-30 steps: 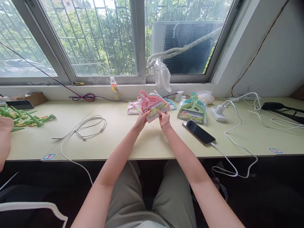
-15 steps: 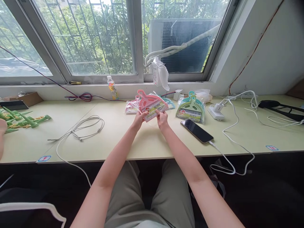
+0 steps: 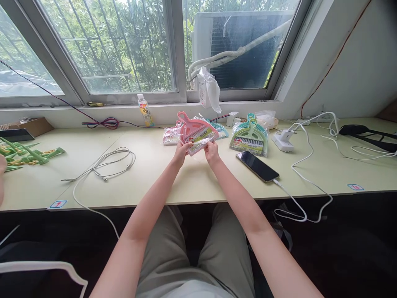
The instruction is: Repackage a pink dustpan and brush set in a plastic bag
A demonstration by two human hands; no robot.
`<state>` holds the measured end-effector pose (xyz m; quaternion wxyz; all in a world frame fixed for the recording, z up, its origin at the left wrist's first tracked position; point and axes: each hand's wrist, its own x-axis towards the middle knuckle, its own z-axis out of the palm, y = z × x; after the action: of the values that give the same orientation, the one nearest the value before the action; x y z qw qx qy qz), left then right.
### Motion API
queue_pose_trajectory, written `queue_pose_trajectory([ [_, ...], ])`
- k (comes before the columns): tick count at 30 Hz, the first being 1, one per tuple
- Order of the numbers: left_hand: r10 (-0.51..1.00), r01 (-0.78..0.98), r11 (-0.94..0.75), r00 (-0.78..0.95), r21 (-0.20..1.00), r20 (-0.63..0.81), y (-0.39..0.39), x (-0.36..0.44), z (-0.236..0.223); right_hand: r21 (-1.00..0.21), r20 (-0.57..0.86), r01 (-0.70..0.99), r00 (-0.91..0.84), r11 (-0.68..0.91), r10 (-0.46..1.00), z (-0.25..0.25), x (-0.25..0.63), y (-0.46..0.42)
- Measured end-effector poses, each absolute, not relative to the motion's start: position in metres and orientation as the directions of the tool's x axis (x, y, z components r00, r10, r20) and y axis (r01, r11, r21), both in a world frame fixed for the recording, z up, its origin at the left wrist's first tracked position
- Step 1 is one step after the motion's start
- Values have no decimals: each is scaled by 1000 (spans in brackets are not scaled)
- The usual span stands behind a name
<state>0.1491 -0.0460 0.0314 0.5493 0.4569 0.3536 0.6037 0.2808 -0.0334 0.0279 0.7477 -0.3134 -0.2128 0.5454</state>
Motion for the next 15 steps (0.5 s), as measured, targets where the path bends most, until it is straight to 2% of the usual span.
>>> queue_pose_trajectory([
  [9,990,-378,-122,22,918,140,-51,150,36,-691,-29,-694,304,201,952,32,281,-37],
  [15,997,-365,-48,47,930,69,-50,152,37,-703,-59,-688,309,181,949,35,281,-39],
])
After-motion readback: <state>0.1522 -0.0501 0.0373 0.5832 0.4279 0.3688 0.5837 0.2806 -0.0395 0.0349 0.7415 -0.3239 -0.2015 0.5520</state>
